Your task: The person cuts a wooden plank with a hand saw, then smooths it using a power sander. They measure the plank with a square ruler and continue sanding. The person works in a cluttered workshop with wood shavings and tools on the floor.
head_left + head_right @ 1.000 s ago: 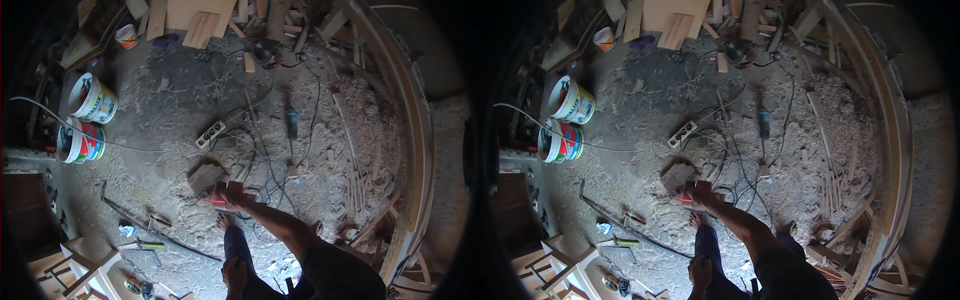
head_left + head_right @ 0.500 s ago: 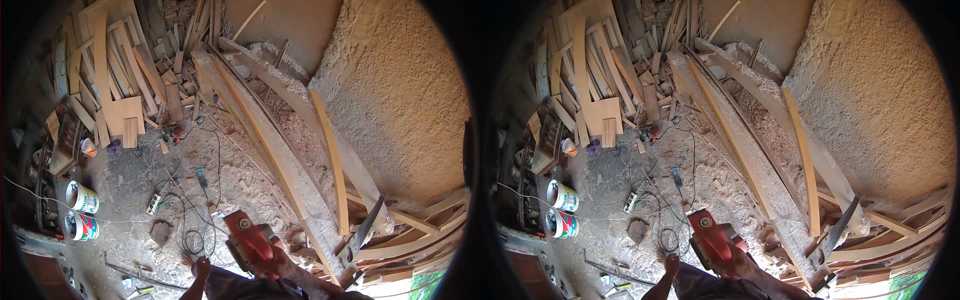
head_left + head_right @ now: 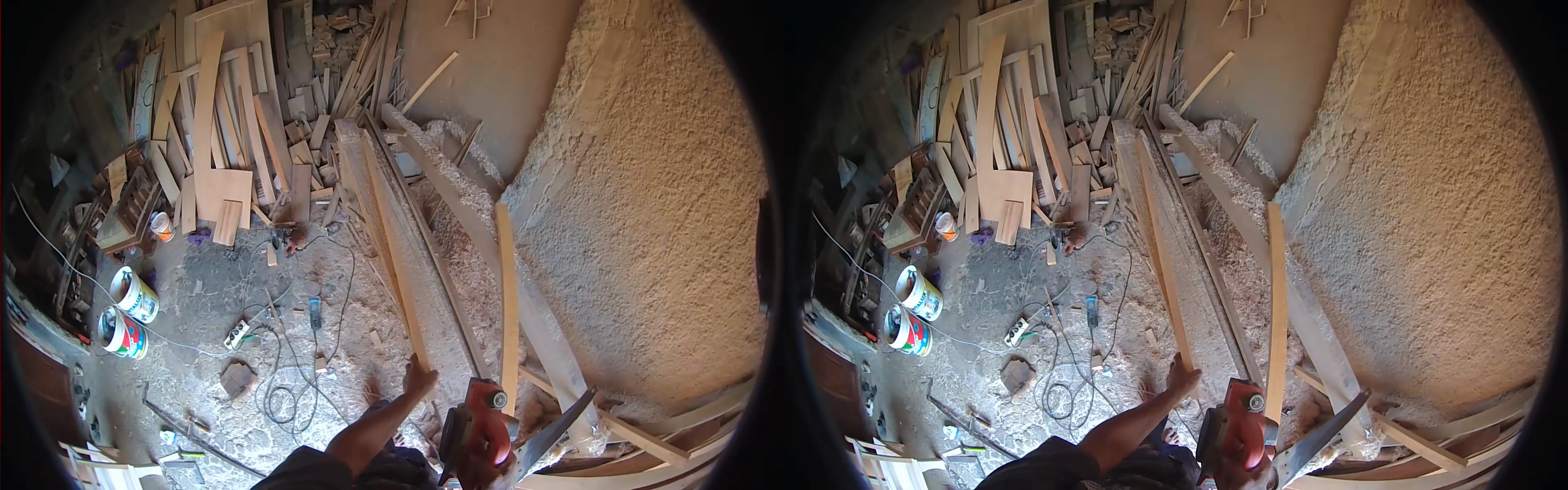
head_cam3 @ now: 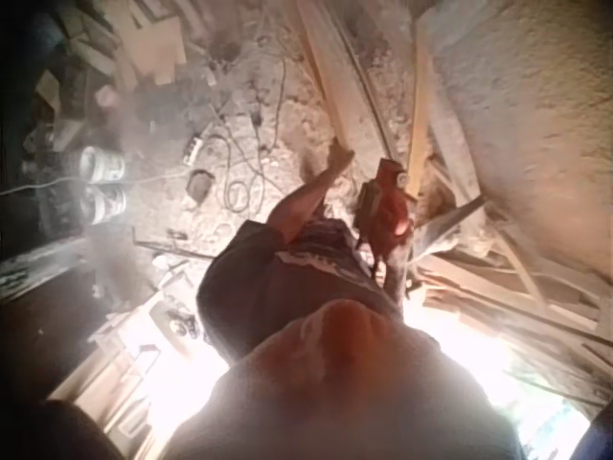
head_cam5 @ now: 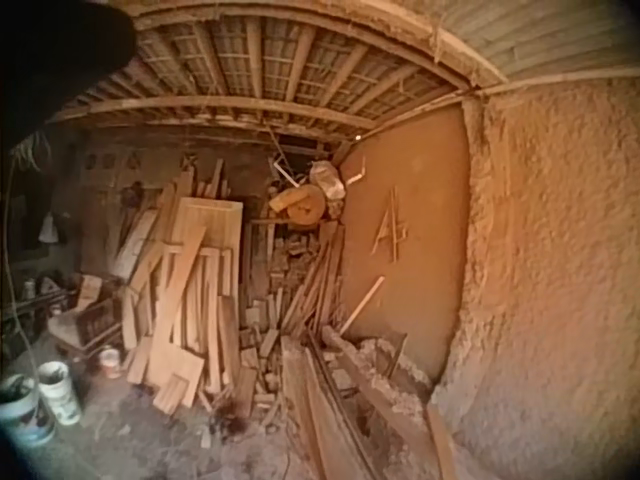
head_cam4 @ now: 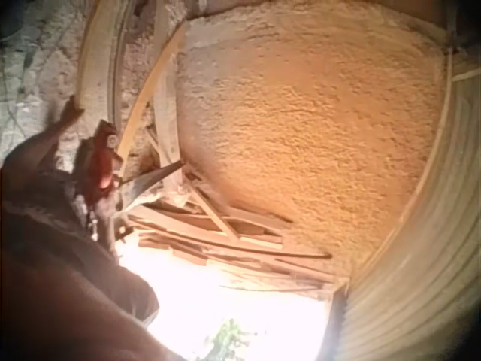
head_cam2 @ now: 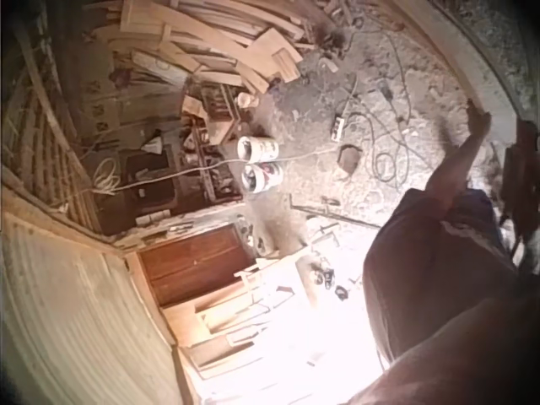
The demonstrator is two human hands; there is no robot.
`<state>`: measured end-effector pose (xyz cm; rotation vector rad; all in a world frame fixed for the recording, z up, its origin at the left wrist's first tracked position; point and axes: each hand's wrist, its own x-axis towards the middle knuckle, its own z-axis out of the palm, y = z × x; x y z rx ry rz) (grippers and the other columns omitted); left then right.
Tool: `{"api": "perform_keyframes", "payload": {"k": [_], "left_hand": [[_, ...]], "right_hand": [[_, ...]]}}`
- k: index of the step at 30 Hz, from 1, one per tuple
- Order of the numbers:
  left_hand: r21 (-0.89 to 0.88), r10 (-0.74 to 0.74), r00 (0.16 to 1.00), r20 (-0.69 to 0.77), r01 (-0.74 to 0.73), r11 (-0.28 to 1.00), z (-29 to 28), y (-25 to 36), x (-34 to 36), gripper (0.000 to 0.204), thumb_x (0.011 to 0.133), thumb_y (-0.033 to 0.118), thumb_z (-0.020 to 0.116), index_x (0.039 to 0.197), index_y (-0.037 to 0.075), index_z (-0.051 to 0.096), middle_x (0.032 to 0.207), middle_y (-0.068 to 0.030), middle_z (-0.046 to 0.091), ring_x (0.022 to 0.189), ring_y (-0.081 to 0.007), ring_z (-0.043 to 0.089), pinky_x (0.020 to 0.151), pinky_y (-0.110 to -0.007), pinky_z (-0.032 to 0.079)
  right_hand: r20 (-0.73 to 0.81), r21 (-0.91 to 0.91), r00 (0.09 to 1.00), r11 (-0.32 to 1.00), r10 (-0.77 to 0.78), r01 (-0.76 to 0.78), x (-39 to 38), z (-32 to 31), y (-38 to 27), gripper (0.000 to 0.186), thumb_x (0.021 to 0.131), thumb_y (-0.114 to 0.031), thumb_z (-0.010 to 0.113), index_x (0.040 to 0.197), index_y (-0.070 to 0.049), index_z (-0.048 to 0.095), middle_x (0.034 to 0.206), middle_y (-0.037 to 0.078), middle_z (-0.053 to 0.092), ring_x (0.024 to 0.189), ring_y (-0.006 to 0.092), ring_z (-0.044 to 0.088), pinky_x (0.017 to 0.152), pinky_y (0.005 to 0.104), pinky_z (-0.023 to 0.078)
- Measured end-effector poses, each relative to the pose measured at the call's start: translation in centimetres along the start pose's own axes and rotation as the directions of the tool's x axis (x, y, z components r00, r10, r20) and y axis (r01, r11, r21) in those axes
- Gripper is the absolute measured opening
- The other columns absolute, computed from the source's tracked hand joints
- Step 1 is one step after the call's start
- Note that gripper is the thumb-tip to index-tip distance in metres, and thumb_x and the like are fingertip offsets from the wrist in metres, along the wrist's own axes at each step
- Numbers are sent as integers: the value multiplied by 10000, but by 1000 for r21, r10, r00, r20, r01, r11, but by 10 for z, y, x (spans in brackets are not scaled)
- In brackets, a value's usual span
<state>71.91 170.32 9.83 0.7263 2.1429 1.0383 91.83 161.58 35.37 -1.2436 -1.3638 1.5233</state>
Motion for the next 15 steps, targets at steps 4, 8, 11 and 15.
{"api": "perform_keyframes", "payload": {"k": [4, 8, 11, 15], "left_hand": [[-611, -137, 980, 145, 198, 766, -27, -17, -7, 550, 906, 270, 697, 1334, 114, 389, 1080, -162, 584, 871, -267, 654, 707, -438, 556], [-862, -114, 993, -29, 33, 505, -59, 29, -17, 404, 985, 370, 614, 1283, 133, 481, 941, -93, 614, 693, -206, 633, 560, -378, 540], [-954, 228, 927, 298, 300, 24, -117, 74, -1, 411, 1007, 493, 539, 1237, 153, 545, 890, -70, 630, 665, -191, 636, 521, -335, 549], [-880, 461, 849, 259, 404, -251, -186, 149, 16, 489, 1019, 548, 467, 1207, 119, 609, 972, -119, 640, 724, -195, 632, 545, -300, 568]], "right_hand": [[21, 60, 1000, 998, 3, -4, 22, -14, 8, 331, 748, -69, 726, 1047, 8, 607, 759, 51, 646, 651, 144, 634, 580, 302, 514], [57, 109, 998, 994, -7, 0, 38, -24, 13, 319, 744, -57, 716, 1037, 7, 607, 740, 48, 642, 629, 138, 629, 561, 293, 506], [79, 143, 997, 990, -16, 4, 44, -28, 15, 312, 741, -48, 709, 1030, 6, 607, 725, 45, 639, 613, 134, 626, 546, 285, 501], [106, 192, 994, 981, -26, 5, 42, -30, 24, 302, 737, -36, 699, 1021, 4, 607, 706, 42, 634, 591, 129, 621, 527, 276, 493]]}}
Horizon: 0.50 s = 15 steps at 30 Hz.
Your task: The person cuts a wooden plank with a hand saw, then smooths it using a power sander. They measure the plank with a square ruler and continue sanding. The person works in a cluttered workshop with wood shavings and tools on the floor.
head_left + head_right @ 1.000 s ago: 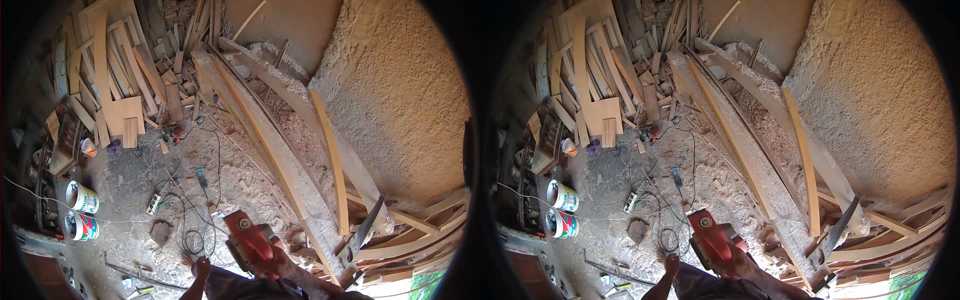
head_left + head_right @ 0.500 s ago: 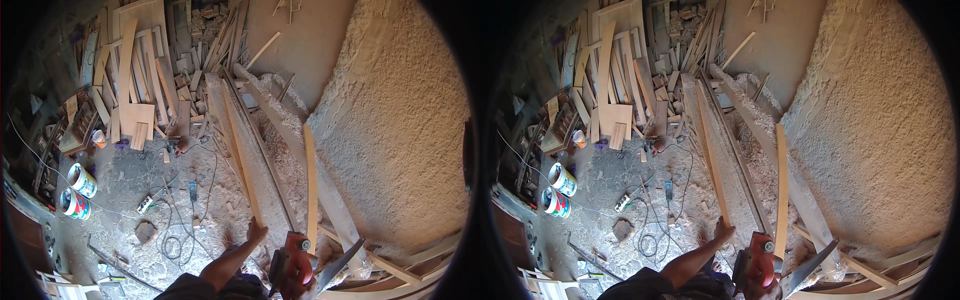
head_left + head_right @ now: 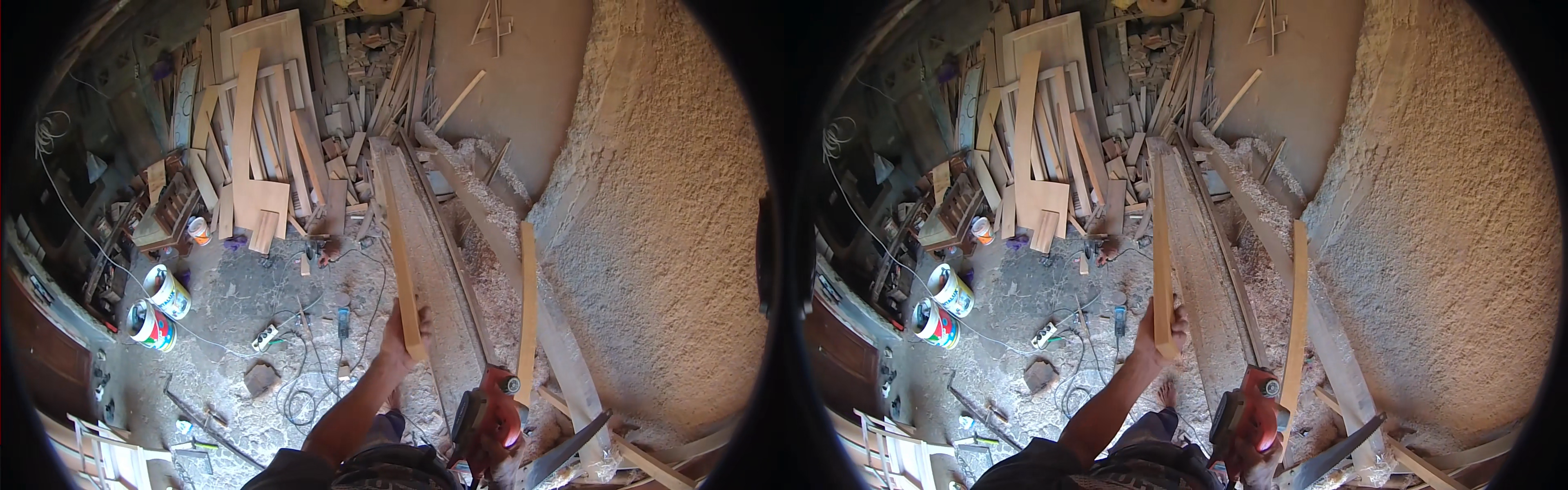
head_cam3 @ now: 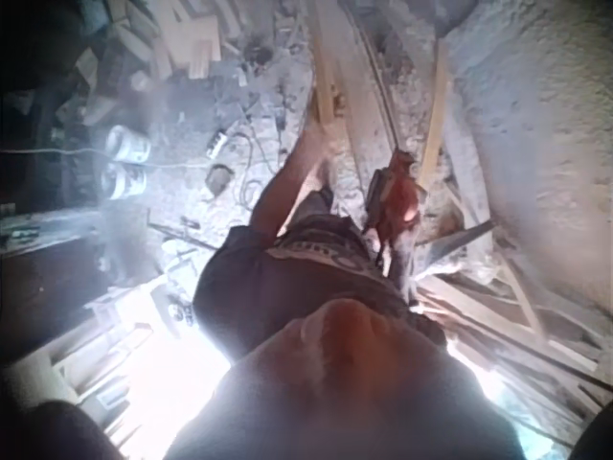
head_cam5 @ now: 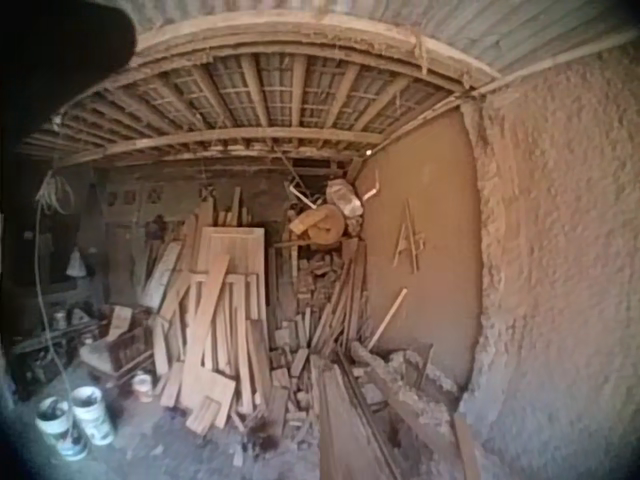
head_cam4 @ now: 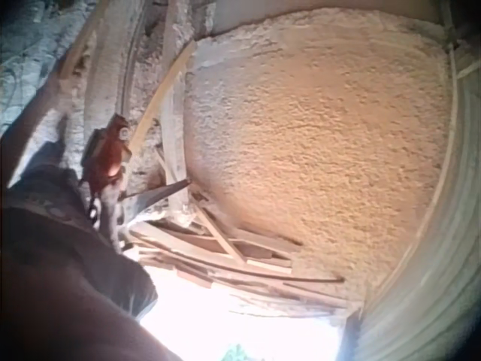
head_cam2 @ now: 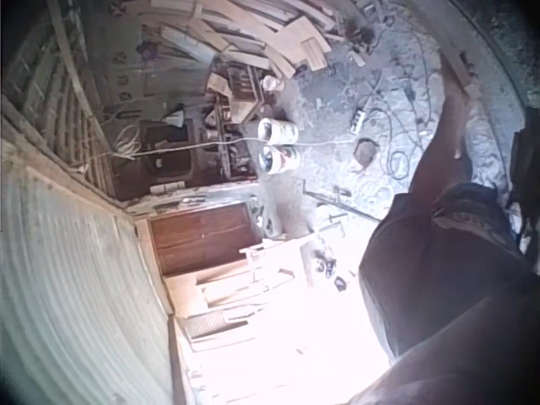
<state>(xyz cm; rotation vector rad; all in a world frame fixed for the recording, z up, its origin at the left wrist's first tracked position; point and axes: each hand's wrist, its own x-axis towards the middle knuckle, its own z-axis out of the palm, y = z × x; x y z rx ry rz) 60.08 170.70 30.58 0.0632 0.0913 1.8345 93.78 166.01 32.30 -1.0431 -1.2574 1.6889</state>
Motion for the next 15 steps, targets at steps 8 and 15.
{"api": "perform_keyframes", "payload": {"k": [8, 15], "left_hand": [[-51, 25, 996, 88, -20, 998, 112, 53, 37, 432, 1038, 466, 468, 973, 79, 648, 931, -138, 671, 688, -197, 669, 542, -305, 599], [-45, -18, 995, 96, 22, 999, 118, 57, 49, 400, 1015, 458, 526, 912, 90, 643, 926, -153, 667, 662, -199, 662, 516, -307, 605]], "right_hand": [[103, -25, 994, 999, 41, -39, -7, -20, 10, 510, 740, -40, 663, 1228, 19, 533, 723, 50, 628, 580, 129, 611, 531, 271, 505], [106, -17, 991, 997, 77, -75, -6, -29, 13, 532, 736, -43, 661, 1246, 26, 529, 731, 57, 630, 576, 132, 608, 528, 273, 506]]}}
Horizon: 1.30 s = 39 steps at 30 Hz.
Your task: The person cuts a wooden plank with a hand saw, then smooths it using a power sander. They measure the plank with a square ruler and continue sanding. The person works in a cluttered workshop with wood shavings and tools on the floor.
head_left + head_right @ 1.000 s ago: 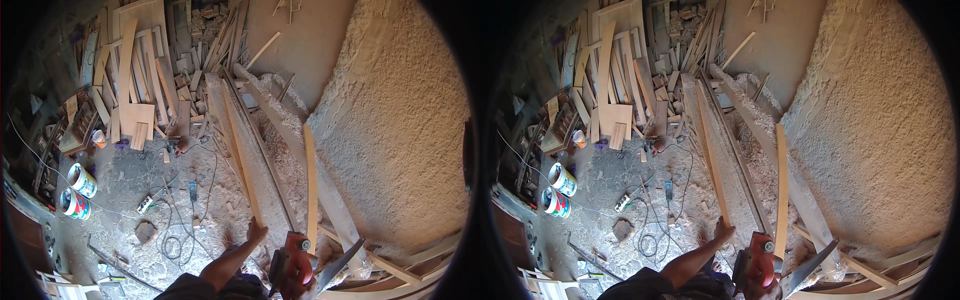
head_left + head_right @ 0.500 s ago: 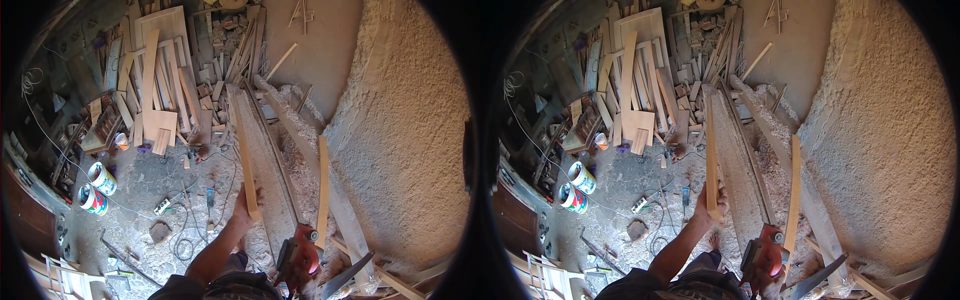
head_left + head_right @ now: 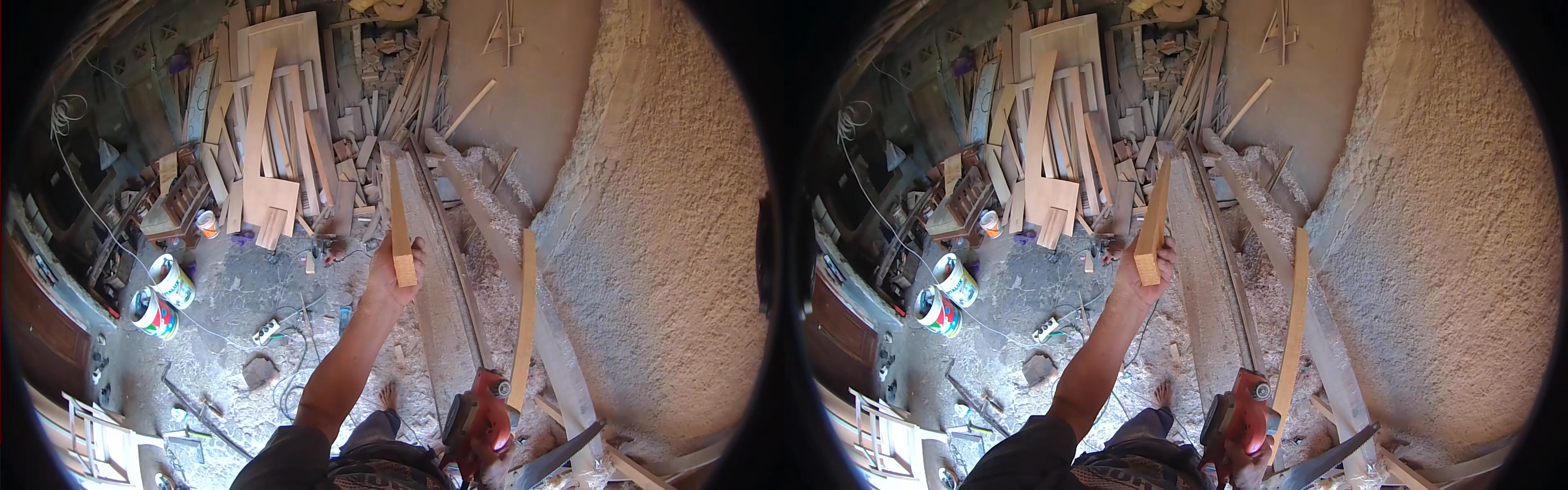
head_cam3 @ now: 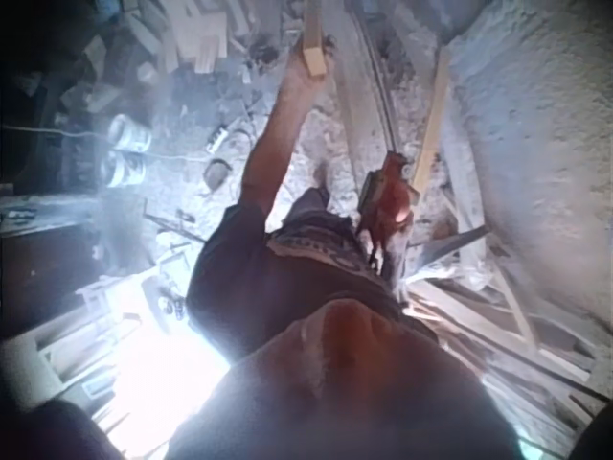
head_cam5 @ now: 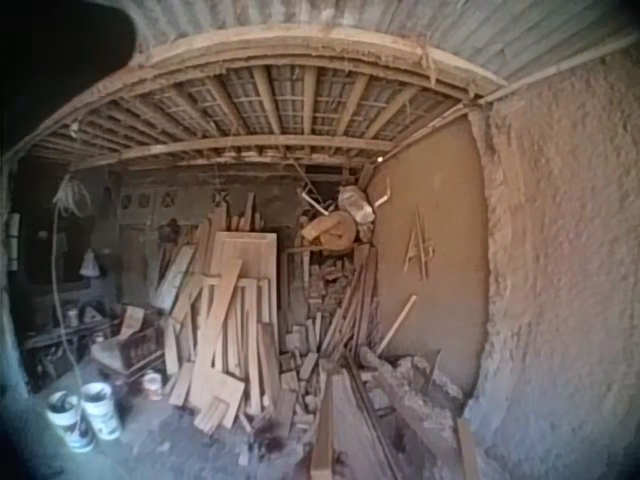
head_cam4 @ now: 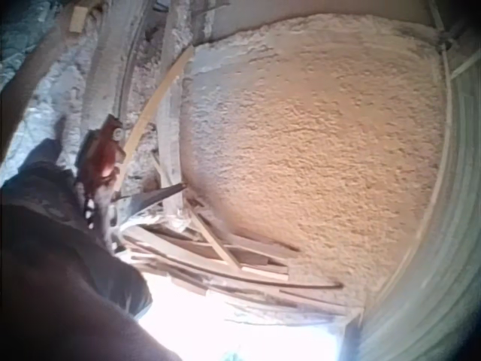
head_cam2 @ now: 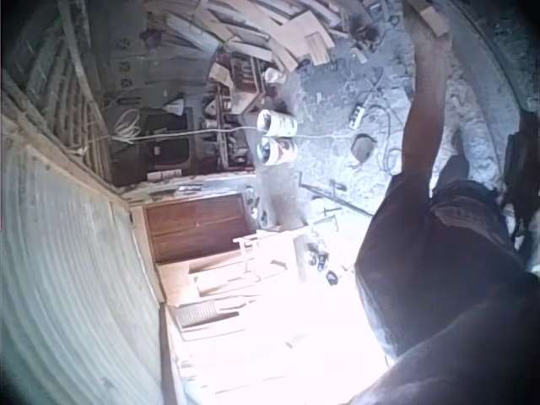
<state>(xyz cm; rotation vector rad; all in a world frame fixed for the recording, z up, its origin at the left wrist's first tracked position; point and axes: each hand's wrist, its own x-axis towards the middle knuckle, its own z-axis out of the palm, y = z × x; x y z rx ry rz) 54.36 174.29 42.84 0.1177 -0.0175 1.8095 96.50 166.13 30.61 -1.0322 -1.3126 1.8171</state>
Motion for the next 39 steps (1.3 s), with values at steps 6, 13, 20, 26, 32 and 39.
{"api": "perform_keyframes", "payload": {"k": [6, 13, 20, 26, 32, 39], "left_hand": [[34, 25, 1000, 2, -25, 999, -5, 0, -5, 398, 998, 470, 556, 903, 97, 657, 940, -157, 679, 658, -209, 685, 523, -320, 612], [69, 15, 999, -48, -12, 998, -26, -12, -12, 438, 1003, 493, 532, 888, 95, 675, 887, -144, 704, 652, -217, 688, 513, -331, 607], [87, -4, 997, -80, 11, 996, -38, -16, -18, 438, 1001, 506, 529, 881, 109, 668, 867, -111, 701, 626, -210, 678, 477, -317, 586], [615, 278, 901, -333, -16, 789, -51, -46, -19, 308, 860, 333, 715, 988, 67, 628, 846, -100, 671, 603, -190, 657, 438, -292, 522], [940, 585, 779, -225, 331, -80, -237, -153, -63, 821, 717, 213, 711, 1386, -58, 321, 1338, -315, 448, 1258, -426, 475, 1016, -537, 426], [930, 624, 753, -210, 351, -110, -356, -201, -56, 1134, 706, 237, 722, 1531, -101, 22, 1590, -375, 52, 1503, -500, 35, 1227, -513, 141]], "right_hand": [[11, -10, 1000, 1000, 20, -20, 2, -4, 0, 550, 734, -46, 660, 1262, 33, 526, 738, 63, 632, 572, 135, 606, 525, 275, 507], [8, -6, 999, 999, 35, -35, 7, -6, 0, 573, 730, -49, 658, 1280, 40, 523, 746, 70, 633, 567, 138, 603, 521, 278, 508], [8, -16, 999, 999, 46, -45, 4, -5, 3, 595, 727, -52, 656, 1298, 47, 519, 754, 77, 635, 563, 141, 600, 518, 280, 510], [-23, -30, 999, 999, 43, -44, 2, -8, 2, 614, 724, -55, 654, 1313, 53, 516, 761, 83, 636, 559, 144, 598, 515, 282, 511], [-119, -128, 987, 984, 107, -122, 1, 6, -19, 620, 668, -135, 709, 1239, 55, 561, 809, 94, 636, 654, 192, 631, 613, 329, 538], [-155, -450, 988, 891, -13, -58, 23, 35, -53, 370, 732, -94, 763, 1051, 45, 637, 742, 100, 661, 606, 166, 648, 552, 299, 516]]}}
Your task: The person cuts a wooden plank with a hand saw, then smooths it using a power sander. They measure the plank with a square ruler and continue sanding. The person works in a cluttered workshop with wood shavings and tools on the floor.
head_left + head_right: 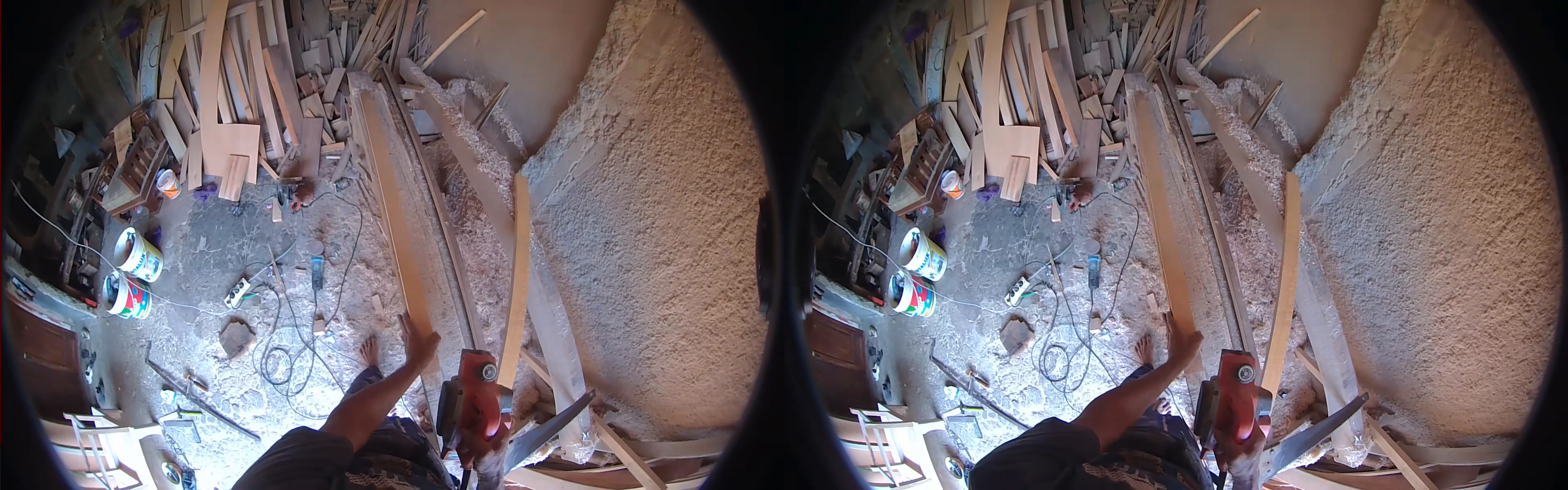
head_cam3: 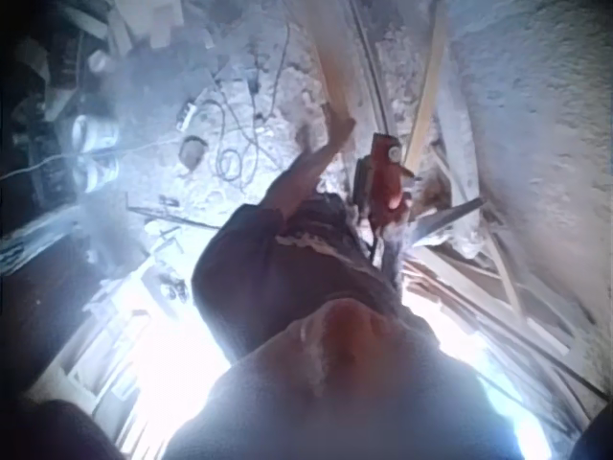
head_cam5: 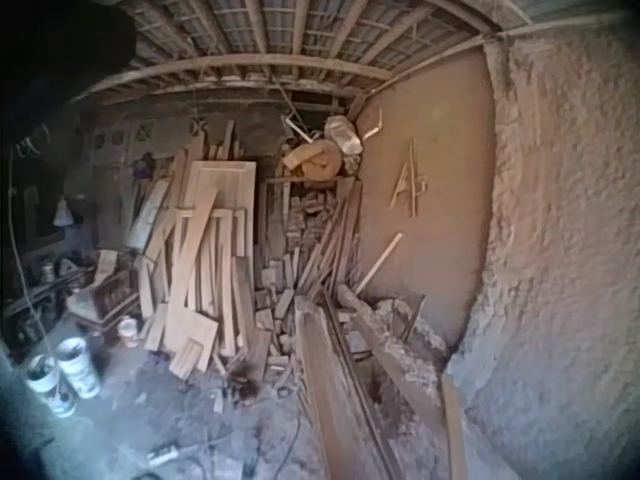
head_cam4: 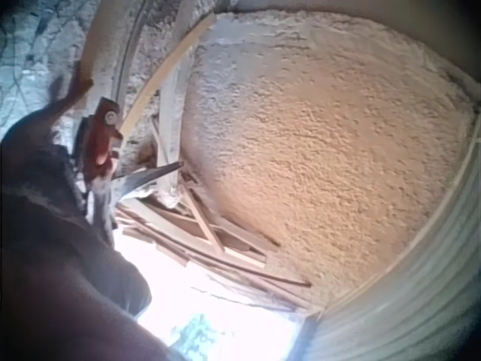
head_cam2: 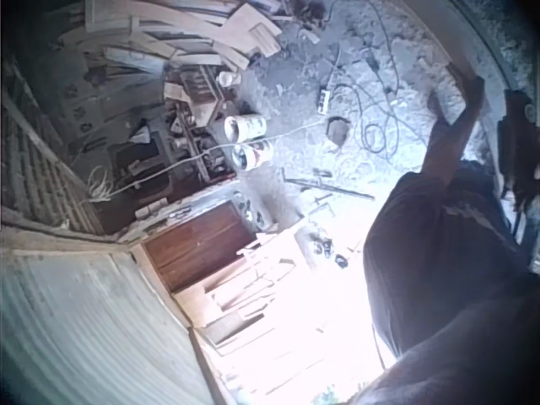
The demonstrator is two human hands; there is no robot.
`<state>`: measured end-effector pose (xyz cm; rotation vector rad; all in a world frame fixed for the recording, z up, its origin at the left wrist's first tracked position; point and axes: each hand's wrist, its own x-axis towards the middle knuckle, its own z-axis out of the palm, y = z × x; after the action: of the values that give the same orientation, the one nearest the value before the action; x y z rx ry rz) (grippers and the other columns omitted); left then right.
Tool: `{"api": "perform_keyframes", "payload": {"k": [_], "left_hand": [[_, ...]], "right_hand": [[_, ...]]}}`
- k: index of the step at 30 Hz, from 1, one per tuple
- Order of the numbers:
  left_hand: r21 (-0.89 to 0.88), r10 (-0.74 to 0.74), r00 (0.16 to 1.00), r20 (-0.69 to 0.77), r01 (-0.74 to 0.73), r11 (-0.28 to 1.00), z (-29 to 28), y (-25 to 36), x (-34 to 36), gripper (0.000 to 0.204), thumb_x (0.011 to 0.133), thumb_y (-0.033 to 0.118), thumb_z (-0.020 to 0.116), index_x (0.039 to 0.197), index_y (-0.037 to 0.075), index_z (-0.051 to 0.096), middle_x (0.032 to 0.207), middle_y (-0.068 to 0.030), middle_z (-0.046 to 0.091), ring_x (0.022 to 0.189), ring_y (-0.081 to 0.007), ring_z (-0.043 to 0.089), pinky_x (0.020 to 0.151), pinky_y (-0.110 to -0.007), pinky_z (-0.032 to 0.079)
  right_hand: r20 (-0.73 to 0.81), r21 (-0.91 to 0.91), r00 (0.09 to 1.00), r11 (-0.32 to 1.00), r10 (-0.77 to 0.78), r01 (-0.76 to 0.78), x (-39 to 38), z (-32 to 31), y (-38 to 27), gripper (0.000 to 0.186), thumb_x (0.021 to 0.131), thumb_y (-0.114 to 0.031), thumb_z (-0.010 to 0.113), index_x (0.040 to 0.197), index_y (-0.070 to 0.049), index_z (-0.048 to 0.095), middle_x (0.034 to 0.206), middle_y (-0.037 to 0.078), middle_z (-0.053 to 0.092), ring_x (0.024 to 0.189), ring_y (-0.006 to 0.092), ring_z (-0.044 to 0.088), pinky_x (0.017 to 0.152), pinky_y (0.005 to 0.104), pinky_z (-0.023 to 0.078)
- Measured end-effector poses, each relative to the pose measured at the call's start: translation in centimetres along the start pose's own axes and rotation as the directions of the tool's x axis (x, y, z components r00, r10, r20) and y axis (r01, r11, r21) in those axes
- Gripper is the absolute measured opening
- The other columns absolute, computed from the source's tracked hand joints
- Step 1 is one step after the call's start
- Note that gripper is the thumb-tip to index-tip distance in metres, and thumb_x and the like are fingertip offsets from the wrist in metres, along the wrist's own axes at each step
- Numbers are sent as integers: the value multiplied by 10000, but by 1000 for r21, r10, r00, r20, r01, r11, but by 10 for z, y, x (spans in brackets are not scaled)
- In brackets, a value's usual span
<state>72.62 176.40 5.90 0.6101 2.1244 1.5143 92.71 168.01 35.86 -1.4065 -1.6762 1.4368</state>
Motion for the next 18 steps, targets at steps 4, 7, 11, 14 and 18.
{"api": "perform_keyframes", "payload": {"k": [4, 7, 11, 14, 18], "left_hand": [[-52, 5, 1000, 27, -4, 999, -14, -4, 72, 1106, 759, 282, 733, 1524, -110, 37, 1583, -381, 66, 1503, -494, 50, 1225, -504, 153], [-164, 56, 991, 119, -36, 986, -17, 11, 82, 983, 879, 294, 680, 1531, -101, 59, 1573, -366, 168, 1477, -442, 243, 1189, -438, 267], [139, -49, 959, 278, 10, 990, -61, -59, 58, 541, 868, 185, 621, 1299, -52, 396, 1298, -292, 455, 1229, -427, 473, 1027, -451, 415], [358, -129, 721, 681, -174, 918, -68, -122, -35, 300, 859, 103, 576, 1126, -14, 649, 1092, -236, 670, 1043, -417, 646, 906, -461, 526], [73, -42, 156, 987, -199, 977, -67, -94, -131, 430, 785, 282, 651, 1124, 22, 707, 1090, -200, 702, 1058, -350, 666, 956, -435, 513]], "right_hand": [[112, -91, 989, 990, -95, 105, 38, 18, 10, 367, 751, -117, 776, 1046, 48, 635, 732, 100, 657, 632, 155, 650, 573, 313, 527], [180, -133, 956, 957, -232, 257, 84, 31, 39, 355, 822, -216, 759, 1037, 30, 621, 721, 77, 646, 574, 126, 612, 507, 298, 500], [357, 135, 927, 976, 113, -171, 143, 83, 12, 423, 962, -420, 644, 1047, -7, 601, 689, 33, 601, 514, 84, 552, 436, 264, 440], [430, 137, 901, 982, 60, -130, 187, 126, 11, 494, 1002, -528, 547, 1000, -35, 588, 628, 0, 533, 473, 84, 520, 409, 259, 412], [406, 45, 908, 991, 98, -127, 211, 134, 28, 539, 983, -573, 549, 983, -35, 586, 617, 9, 536, 473, 91, 524, 407, 275, 414]]}}
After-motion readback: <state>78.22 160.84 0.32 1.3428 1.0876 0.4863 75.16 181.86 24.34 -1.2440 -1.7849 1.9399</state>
